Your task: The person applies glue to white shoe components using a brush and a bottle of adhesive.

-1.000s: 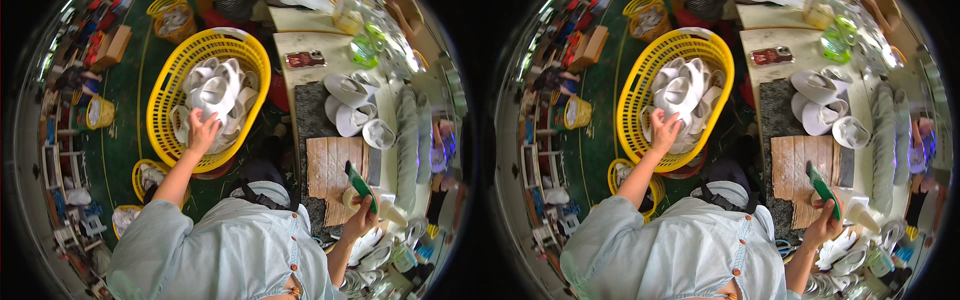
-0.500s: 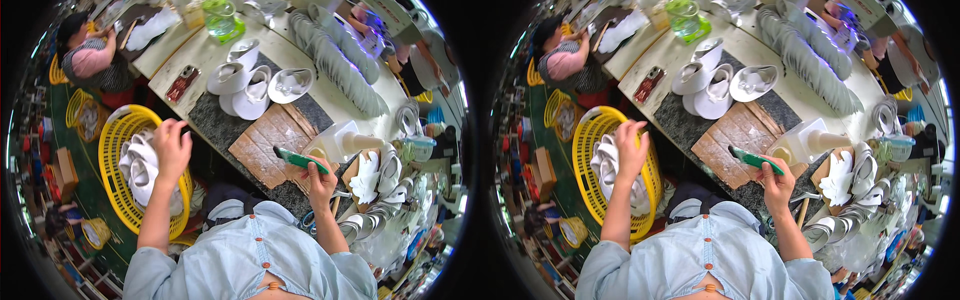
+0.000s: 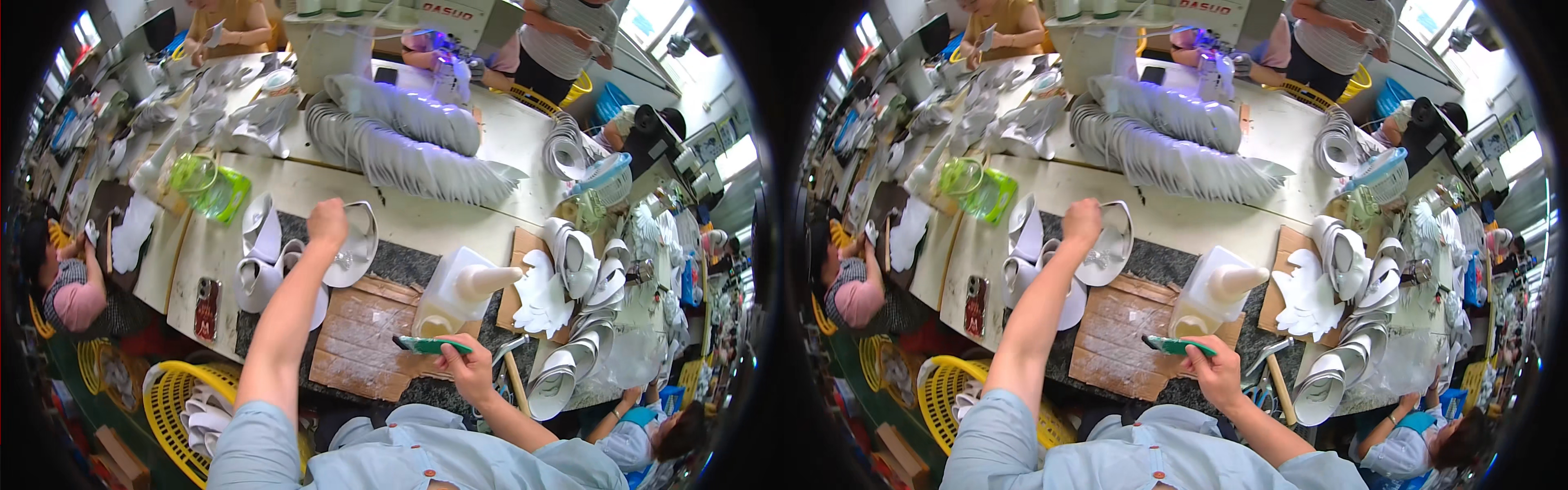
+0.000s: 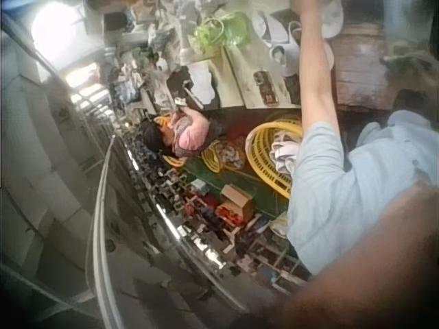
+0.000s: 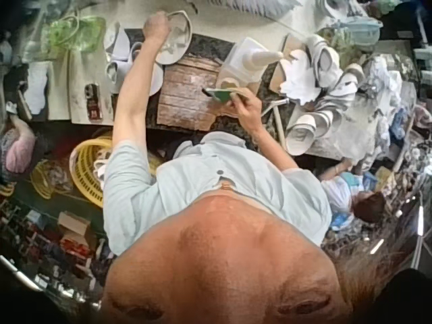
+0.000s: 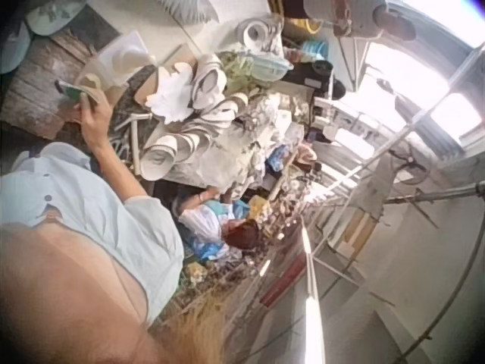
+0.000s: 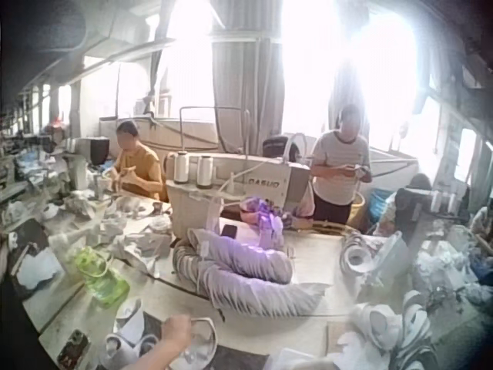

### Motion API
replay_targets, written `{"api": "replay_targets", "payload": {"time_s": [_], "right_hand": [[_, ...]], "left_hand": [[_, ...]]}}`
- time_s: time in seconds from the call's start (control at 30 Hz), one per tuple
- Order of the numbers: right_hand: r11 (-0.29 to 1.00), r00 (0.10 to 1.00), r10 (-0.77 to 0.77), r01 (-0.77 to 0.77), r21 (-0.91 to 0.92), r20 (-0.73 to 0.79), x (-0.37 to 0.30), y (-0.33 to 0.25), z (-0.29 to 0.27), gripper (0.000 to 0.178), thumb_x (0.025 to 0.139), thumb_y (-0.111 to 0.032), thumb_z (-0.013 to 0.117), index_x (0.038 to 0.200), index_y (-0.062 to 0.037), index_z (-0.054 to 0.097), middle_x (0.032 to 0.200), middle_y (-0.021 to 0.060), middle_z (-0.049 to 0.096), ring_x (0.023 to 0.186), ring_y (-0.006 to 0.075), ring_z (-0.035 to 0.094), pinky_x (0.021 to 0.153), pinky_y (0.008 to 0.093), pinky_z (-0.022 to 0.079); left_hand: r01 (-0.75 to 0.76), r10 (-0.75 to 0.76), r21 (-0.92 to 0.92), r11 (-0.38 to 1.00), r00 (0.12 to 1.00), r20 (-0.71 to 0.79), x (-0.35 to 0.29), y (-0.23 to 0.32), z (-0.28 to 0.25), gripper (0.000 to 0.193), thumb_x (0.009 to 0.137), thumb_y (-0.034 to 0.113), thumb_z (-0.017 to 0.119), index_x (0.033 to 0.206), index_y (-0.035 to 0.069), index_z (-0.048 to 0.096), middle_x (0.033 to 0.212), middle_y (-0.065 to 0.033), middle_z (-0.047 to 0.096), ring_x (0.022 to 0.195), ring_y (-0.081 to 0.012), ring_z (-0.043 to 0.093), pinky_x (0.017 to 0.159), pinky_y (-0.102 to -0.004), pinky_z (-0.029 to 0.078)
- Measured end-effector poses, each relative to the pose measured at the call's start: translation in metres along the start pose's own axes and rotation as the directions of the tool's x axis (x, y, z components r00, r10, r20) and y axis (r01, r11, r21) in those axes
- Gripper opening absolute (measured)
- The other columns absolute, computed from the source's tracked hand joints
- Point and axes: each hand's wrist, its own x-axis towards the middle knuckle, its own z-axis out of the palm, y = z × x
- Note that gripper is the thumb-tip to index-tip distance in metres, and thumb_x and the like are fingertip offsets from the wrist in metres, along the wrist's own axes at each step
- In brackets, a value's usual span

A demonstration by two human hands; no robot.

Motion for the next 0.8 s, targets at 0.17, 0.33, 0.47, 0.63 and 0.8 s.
{"api": "replay_targets", "payload": {"time_s": [0.17, 0.33, 0.47, 0.63, 0.8], "right_hand": [[0.998, 0.997, 0.002, 0.003, 0.062, -0.074, 0.011, -0.01, -0.003, 0.02, 0.092, -0.004, 0.055, 0.111, -0.0011, 0.061, 0.089, 0.0062, 0.059, 0.066, 0.0104, 0.06, 0.058, 0.0226, 0.049], [0.977, 0.974, -0.193, 0.203, -0.071, 0.12, 0.03, -0.023, -0.007, 0.018, 0.09, -0.002, 0.054, 0.106, -0.0033, 0.062, 0.096, 0.0094, 0.057, 0.073, 0.0145, 0.06, 0.063, 0.0249, 0.051], [0.929, 0.945, -0.285, 0.314, -0.197, 0.16, 0.022, -0.029, -0.021, 0.018, 0.09, -0.002, 0.055, 0.107, -0.003, 0.062, 0.095, 0.0098, 0.058, 0.071, 0.0152, 0.06, 0.064, 0.0267, 0.05], [0.967, 0.968, -0.224, 0.235, -0.097, 0.114, -0.001, -0.006, -0.035, 0.016, 0.093, -0.008, 0.055, 0.106, -0.0031, 0.062, 0.094, 0.0081, 0.058, 0.066, 0.0118, 0.057, 0.06, 0.0235, 0.046], [0.958, 0.97, -0.221, 0.235, -0.166, 0.099, -0.015, -0.011, -0.032, 0.014, 0.092, -0.01, 0.056, 0.104, -0.0041, 0.063, 0.094, 0.0084, 0.059, 0.066, 0.0141, 0.058, 0.059, 0.024, 0.047]], "left_hand": [[-0.422, 0.216, -0.414, 0.806, 0.862, -0.459, -0.054, 0.02, -0.083, 0.024, 0.087, -0.002, 0.053, 0.103, 0.008, 0.068, 0.086, -0.0092, 0.06, 0.069, -0.0208, 0.059, 0.062, -0.0299, 0.048], [-0.016, 0.039, -0.998, 0.06, 0.999, -0.014, -0.127, 0.009, -0.105, 0.028, 0.093, 0.0, 0.045, 0.117, 0.0, 0.059, 0.107, -0.0057, 0.062, 0.083, -0.0093, 0.058, 0.07, -0.0198, 0.045], [0.252, 0.081, -0.917, -0.31, 0.968, 0.239, -0.191, 0.003, -0.121, 0.024, 0.095, 0.009, 0.046, 0.111, -0.002, 0.06, 0.108, -0.0082, 0.063, 0.095, -0.0144, 0.06, 0.083, -0.0278, 0.05], [0.231, -0.034, -0.934, -0.271, 0.968, 0.249, -0.252, -0.01, -0.109, 0.049, 0.084, -0.002, 0.062, 0.128, 0.002, 0.04, 0.116, -0.008, 0.058, 0.107, -0.0187, 0.057, 0.095, -0.034, 0.047], [0.371, 0.077, -0.833, -0.411, 0.924, 0.373, -0.298, -0.025, -0.102, 0.044, 0.086, 0.0, 0.06, 0.126, 0.004, 0.043, 0.12, -0.0087, 0.057, 0.112, -0.0198, 0.056, 0.098, -0.0356, 0.045]]}}
